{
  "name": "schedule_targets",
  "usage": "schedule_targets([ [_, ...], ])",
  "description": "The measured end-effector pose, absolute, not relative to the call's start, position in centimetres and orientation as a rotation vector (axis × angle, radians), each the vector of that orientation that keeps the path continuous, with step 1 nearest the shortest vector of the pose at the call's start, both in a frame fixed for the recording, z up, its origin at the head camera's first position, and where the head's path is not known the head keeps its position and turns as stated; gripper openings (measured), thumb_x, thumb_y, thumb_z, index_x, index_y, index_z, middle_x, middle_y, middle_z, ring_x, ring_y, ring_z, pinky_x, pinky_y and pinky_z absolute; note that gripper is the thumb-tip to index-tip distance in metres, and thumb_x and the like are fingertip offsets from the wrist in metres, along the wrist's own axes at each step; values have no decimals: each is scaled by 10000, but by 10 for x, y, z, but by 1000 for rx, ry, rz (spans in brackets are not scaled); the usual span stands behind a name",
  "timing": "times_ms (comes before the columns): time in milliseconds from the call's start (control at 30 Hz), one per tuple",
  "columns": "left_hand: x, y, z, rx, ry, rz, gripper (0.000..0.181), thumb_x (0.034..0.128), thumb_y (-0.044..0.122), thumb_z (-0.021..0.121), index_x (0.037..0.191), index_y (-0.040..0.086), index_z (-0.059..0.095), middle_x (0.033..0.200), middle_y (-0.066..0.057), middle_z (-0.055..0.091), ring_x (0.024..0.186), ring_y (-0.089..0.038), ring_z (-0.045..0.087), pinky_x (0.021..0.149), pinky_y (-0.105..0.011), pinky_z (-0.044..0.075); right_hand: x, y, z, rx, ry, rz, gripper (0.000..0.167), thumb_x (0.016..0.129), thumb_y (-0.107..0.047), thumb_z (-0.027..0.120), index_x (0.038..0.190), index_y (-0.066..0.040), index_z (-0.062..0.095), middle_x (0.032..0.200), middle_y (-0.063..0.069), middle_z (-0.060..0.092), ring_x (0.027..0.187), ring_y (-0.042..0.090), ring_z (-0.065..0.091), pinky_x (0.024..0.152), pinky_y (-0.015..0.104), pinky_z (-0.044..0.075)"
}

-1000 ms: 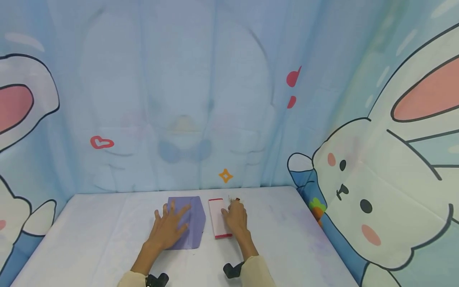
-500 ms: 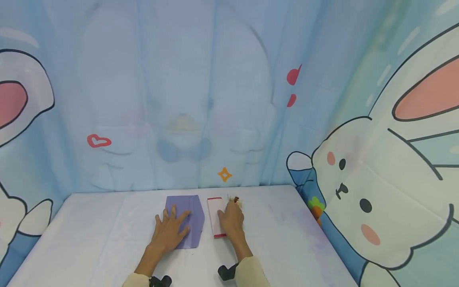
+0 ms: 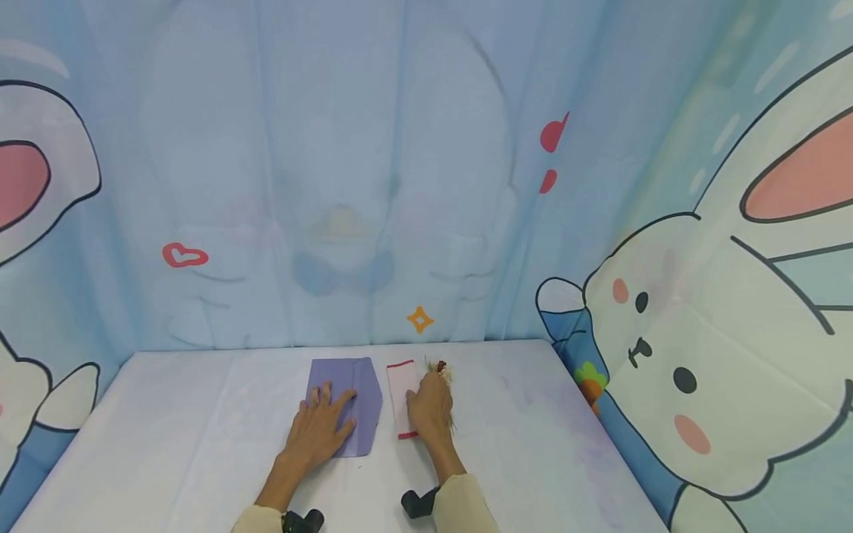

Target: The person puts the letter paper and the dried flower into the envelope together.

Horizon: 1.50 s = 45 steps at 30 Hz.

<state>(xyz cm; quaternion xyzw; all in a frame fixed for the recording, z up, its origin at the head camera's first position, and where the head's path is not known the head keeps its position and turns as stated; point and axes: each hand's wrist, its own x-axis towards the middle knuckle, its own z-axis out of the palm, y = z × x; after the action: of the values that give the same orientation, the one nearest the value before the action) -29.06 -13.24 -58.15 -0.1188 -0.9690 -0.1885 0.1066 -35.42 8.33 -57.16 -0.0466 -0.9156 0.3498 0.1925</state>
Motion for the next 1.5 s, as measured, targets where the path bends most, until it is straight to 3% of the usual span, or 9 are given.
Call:
schedule_targets([
  [133,-292,-132,-579,-361,-2834,-532,479,1031,317,706,1483,170,643,1524,-345,538,1397,-549,522,976,-640,501,-355,84,-568,-136,-2526,1047,133,886,25,804,937,114,720,864,228,733,812,380,719,722,532,585],
  [500,-289,-133,-583,-368,-2829,-535,489,1036,330,688,1491,159,644,1541,-359,534,1428,-573,507,1018,-669,499,-353,91,-566,-235,-2464,1230,62,862,28,788,827,66,753,834,223,758,738,365,718,645,513,581],
  [867,-290,-133,-584,-355,-2803,-531,484,1021,332,689,1477,171,664,1539,-342,553,1413,-550,534,980,-640,514,-349,93,-563,-477,-2368,1546,66,944,-20,794,978,36,802,1017,208,762,954,343,726,845,497,607],
  [1267,-291,-133,-583,-344,-2814,-522,499,999,323,673,1475,175,667,1529,-339,564,1403,-546,547,970,-639,525,-346,92,-554,-530,-2271,1741,112,944,-26,803,1030,46,808,972,201,761,832,233,707,672,254,556],
  [1500,-293,-132,-584,-329,-2831,-568,517,990,313,661,1486,169,658,1545,-353,545,1422,-556,527,1016,-665,508,-346,84,-551,-540,-2226,1850,95,932,-2,798,1013,47,805,987,200,751,826,224,683,664,260,545],
])
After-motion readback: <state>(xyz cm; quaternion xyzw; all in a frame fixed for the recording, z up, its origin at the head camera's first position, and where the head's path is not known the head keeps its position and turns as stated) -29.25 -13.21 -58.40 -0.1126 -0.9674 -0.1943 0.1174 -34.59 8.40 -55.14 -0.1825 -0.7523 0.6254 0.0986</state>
